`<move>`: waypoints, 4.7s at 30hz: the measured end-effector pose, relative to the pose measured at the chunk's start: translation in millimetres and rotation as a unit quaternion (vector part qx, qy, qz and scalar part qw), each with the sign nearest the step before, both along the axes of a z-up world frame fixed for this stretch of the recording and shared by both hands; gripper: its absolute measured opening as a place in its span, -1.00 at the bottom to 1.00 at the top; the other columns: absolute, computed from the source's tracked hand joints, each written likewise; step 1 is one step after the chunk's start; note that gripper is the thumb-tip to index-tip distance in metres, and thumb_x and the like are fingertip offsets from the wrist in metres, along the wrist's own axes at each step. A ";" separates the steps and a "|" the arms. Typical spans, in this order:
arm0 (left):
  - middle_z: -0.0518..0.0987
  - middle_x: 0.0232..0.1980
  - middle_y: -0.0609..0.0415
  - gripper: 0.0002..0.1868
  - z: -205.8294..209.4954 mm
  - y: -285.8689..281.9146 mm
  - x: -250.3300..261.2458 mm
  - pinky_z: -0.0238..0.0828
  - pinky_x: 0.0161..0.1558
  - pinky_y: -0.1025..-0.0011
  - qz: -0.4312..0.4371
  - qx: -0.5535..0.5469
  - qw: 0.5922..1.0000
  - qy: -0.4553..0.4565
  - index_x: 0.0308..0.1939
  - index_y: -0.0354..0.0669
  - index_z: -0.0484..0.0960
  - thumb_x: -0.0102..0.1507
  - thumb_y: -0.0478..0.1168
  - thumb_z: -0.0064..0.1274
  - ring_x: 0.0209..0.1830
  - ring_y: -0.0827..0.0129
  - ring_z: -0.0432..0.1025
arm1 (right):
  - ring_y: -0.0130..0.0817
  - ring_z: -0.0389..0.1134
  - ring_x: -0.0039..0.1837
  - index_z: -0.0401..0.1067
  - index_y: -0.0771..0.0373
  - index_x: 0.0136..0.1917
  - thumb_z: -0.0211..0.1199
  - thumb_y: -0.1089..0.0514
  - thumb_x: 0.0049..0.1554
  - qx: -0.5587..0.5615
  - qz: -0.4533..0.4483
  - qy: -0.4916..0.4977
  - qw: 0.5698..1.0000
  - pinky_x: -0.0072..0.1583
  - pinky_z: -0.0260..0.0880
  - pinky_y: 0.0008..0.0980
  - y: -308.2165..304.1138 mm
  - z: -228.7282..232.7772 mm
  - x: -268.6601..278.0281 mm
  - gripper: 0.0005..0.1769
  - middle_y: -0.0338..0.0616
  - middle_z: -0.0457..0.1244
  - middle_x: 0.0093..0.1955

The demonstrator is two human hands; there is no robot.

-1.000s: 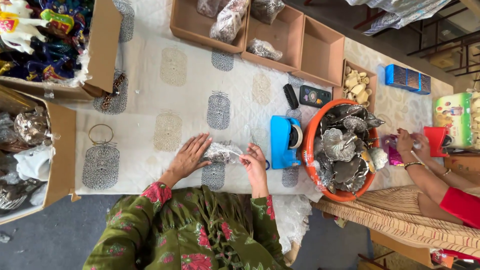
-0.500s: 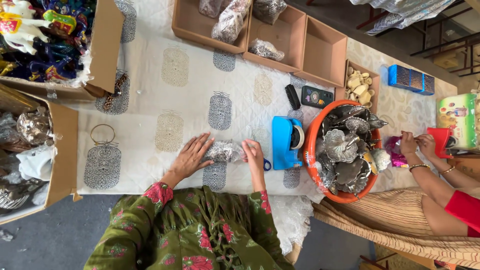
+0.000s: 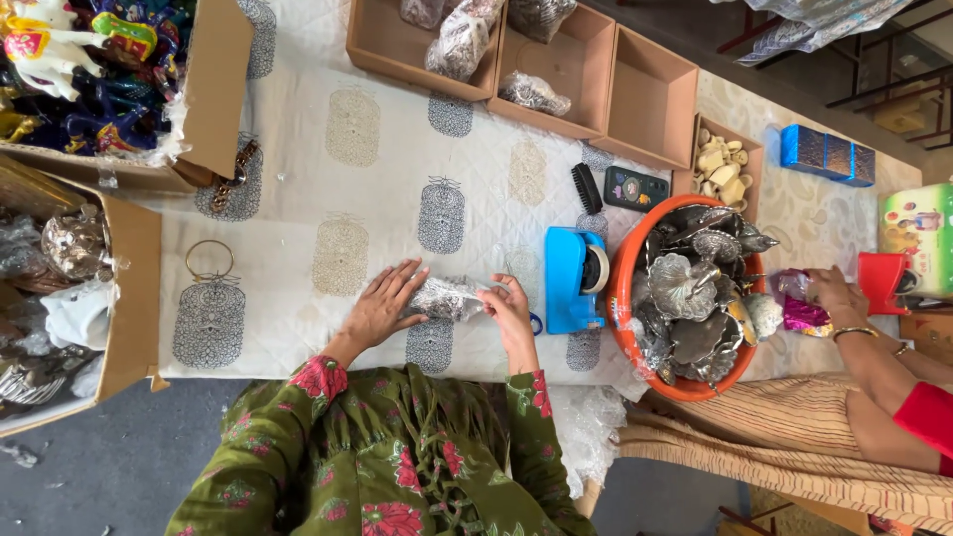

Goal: Wrapping small decorative figurines in bubble wrap and organizing them into cardboard boxes for storage or shipping.

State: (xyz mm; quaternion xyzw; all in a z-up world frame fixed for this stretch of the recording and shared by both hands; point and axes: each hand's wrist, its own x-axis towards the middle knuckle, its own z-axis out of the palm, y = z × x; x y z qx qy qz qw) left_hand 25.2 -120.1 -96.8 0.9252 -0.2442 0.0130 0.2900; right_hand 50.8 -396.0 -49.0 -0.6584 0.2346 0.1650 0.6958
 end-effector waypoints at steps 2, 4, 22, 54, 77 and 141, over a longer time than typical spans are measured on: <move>0.11 0.60 -0.02 -0.03 2.2 0.2 -0.2 -0.13 0.56 0.19 0.000 0.001 1.000 0.003 0.58 -0.04 0.02 0.26 0.41 -0.17 0.61 0.20 -0.01 | -0.59 0.24 -0.24 0.32 0.24 0.19 0.37 0.33 0.05 -0.025 0.016 -0.016 0.999 -0.15 0.23 -0.55 -3.2 -6.9 -7.8 -0.55 -0.33 0.28 -0.28; 0.11 0.60 -0.02 -0.03 4.1 0.1 0.5 -0.12 0.56 0.19 0.000 0.003 1.000 0.005 0.58 -0.03 0.02 0.26 0.41 -0.16 0.61 0.20 -0.01 | -0.59 0.25 -0.23 0.33 0.25 0.19 0.37 0.33 0.05 -0.049 0.031 -0.033 0.998 -0.14 0.23 -0.56 -2.1 -6.0 -15.6 -0.54 -0.32 0.31 -0.26; 0.12 0.60 -0.12 -0.05 0.9 -0.8 -3.0 -0.03 0.54 0.13 0.006 -0.026 0.999 -0.025 0.58 -0.02 0.08 0.23 0.29 0.03 0.58 0.10 0.08 | -0.20 0.09 0.59 0.39 0.20 0.43 0.34 0.05 0.19 -0.511 0.404 -0.392 0.650 0.56 0.09 -0.05 44.2 48.1 -21.8 -0.44 -0.17 0.19 0.49; -0.14 0.69 -0.10 0.03 8.1 26.6 12.4 -0.52 0.58 0.08 0.105 0.050 0.992 0.045 0.62 -0.26 -0.16 0.34 0.43 -0.36 0.67 0.16 -0.30 | -0.20 0.24 0.52 0.50 0.21 0.33 0.22 0.41 0.11 -0.537 0.350 -0.502 0.581 0.32 0.45 -0.36 38.7 27.5 2.9 -0.48 -0.20 0.28 0.43; 0.01 0.67 0.04 -0.17 -2.0 1.2 21.8 -0.22 0.58 0.13 -0.060 0.037 0.996 -0.061 0.61 0.18 0.04 0.33 0.36 -0.24 0.65 0.16 -0.09 | -0.09 0.38 0.29 0.52 0.21 0.20 0.35 0.22 0.18 -0.565 0.006 -0.377 0.734 0.33 0.34 -0.17 -47.2 67.8 -30.4 -0.70 -0.06 0.37 0.22; -0.03 0.68 0.05 -0.24 -4.2 -3.5 25.3 -0.19 0.59 0.14 -0.055 0.075 0.995 -0.036 0.58 0.40 0.08 0.32 0.37 -0.25 0.66 0.14 -0.08 | -0.51 0.37 -0.17 0.49 0.25 -0.02 0.49 0.20 0.04 -0.584 -0.050 -0.065 0.807 -0.12 0.31 -0.46 -189.5 -33.5 -110.5 -0.73 -0.26 0.39 -0.16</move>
